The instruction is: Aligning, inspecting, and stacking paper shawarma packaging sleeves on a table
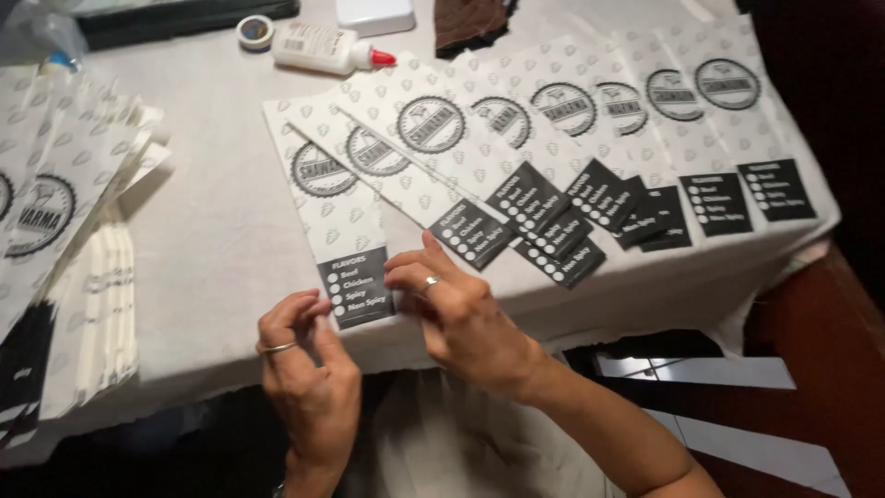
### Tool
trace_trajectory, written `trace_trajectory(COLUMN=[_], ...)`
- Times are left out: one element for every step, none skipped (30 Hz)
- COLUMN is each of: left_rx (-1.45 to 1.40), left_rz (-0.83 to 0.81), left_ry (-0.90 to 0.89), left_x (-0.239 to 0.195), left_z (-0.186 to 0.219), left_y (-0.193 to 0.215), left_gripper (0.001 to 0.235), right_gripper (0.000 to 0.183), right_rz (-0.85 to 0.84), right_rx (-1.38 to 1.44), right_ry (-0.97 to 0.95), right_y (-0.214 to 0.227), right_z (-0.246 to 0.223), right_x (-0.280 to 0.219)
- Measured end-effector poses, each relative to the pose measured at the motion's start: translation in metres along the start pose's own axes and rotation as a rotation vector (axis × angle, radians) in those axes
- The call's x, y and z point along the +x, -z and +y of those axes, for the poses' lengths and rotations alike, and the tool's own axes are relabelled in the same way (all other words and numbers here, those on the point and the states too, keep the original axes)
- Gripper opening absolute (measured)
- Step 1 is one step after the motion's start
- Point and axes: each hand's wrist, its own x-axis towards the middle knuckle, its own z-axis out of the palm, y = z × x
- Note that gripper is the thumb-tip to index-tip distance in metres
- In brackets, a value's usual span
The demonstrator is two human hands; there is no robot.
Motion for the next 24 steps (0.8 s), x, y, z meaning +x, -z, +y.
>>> trace_trajectory(left_rx=[-0.013, -0.066, -0.115, -0.126, -0.06, 0.006, 0.001, 0.044, 0.086, 0.083, 0.063, 0.043, 0.04, 0.059, 0.077, 0.074, 0.154, 0.235, 0.23, 0.355, 0.483, 0.482, 0.44, 0.395], left_rz=[-0.004, -0.035, -0.067, -0.07, -0.033, 0.004, 0.004, 0.0, -0.002, 0.002, -0.029, -0.059, -0.057, -0.075, -0.095, -0.094, -0.127, -0.159, -0.16, -0.185, -0.202, -0.197, -0.317, -0.435], left_ry=[-0.008, 0.099, 0.208, 0.202, 0.203, 0.204, 0.203, 0.128, 0.057, 0.06, 0.04, 0.021, 0.018, -0.038, -0.094, -0.097, -0.109, -0.121, -0.125, -0.099, -0.07, -0.072, 0.035, 0.142], left_x=[0.002, 0.004, 0.006, 0.009, 0.012, 0.014, 0.018, 0.021, 0.023, 0.03, 0.039, 0.048, 0.052, 0.057, 0.062, 0.064, 0.067, 0.069, 0.071, 0.073, 0.075, 0.082, 0.088, 0.093], left_z=[0.0, 0.0, 0.0, 0.009, 0.019, 0.027, 0.019, 0.009, 0.0, -0.01, -0.02, -0.03, -0.043, -0.055, -0.067, -0.074, -0.08, -0.086, -0.087, -0.089, -0.092, -0.074, -0.057, -0.04], left_y=[0.004, 0.009, 0.013, 0.016, 0.021, 0.026, 0.025, 0.025, 0.026, 0.024, 0.021, 0.018, 0.012, 0.005, -0.003, -0.007, -0.012, -0.018, -0.022, -0.026, -0.029, -0.028, -0.025, -0.021], left_gripper=[0.017, 0.018, 0.019, 0.019, 0.021, 0.026, 0.026, 0.016, 0.011, 0.011, 0.014, 0.017, 0.017, 0.022, 0.029, 0.029, 0.033, 0.038, 0.038, 0.053, 0.085, 0.085, 0.059, 0.066], right_gripper=[0.029, 0.024, 0.02, 0.02, 0.014, 0.011, 0.011, 0.007, 0.009, 0.009, 0.023, 0.041, 0.041, 0.056, 0.076, 0.076, 0.041, 0.012, 0.012, 0.034, 0.071, 0.071, 0.077, 0.088], right_rz=[0.009, 0.094, 0.175, 0.181, 0.225, 0.269, 0.27, 0.32, 0.366, 0.364, 0.48, 0.597, 0.6, 0.617, 0.633, 0.636, 0.569, 0.5, 0.504, 0.432, 0.351, 0.355, 0.262, 0.166], right_rx=[-0.013, -0.024, -0.034, -0.045, -0.148, -0.251, -0.256, -0.433, -0.61, -0.614, -0.609, -0.602, -0.604, -0.732, -0.862, -0.865, -0.91, -0.953, -0.957, -0.93, -0.889, -0.89, -0.908, -0.923], right_ry=[-0.003, 0.0, 0.005, 0.005, -0.031, -0.068, -0.067, -0.184, -0.298, -0.294, -0.33, -0.364, -0.361, -0.356, -0.351, -0.35, -0.321, -0.291, -0.293, -0.531, -0.757, -0.752, -0.89, -1.027], right_y=[0.016, 0.031, 0.046, 0.062, 0.077, 0.091, 0.109, 0.127, 0.145, 0.166, 0.187, 0.208, 0.227, 0.245, 0.264, 0.272, 0.281, 0.289, 0.289, 0.289, 0.289, 0.284, 0.276, 0.268], right_z=[-0.002, -0.004, -0.007, -0.006, -0.007, -0.007, 0.001, 0.01, 0.018, 0.035, 0.052, 0.07, 0.085, 0.1, 0.115, 0.123, 0.129, 0.136, 0.135, 0.133, 0.133, 0.125, 0.118, 0.111], right_x=[0.0, 0.001, 0.002, -0.004, -0.01, -0.016, -0.025, -0.034, -0.043, -0.051, -0.058, -0.066, -0.074, -0.082, -0.091, -0.089, -0.09, -0.09, -0.086, -0.081, -0.073, -0.065, -0.056, -0.048])
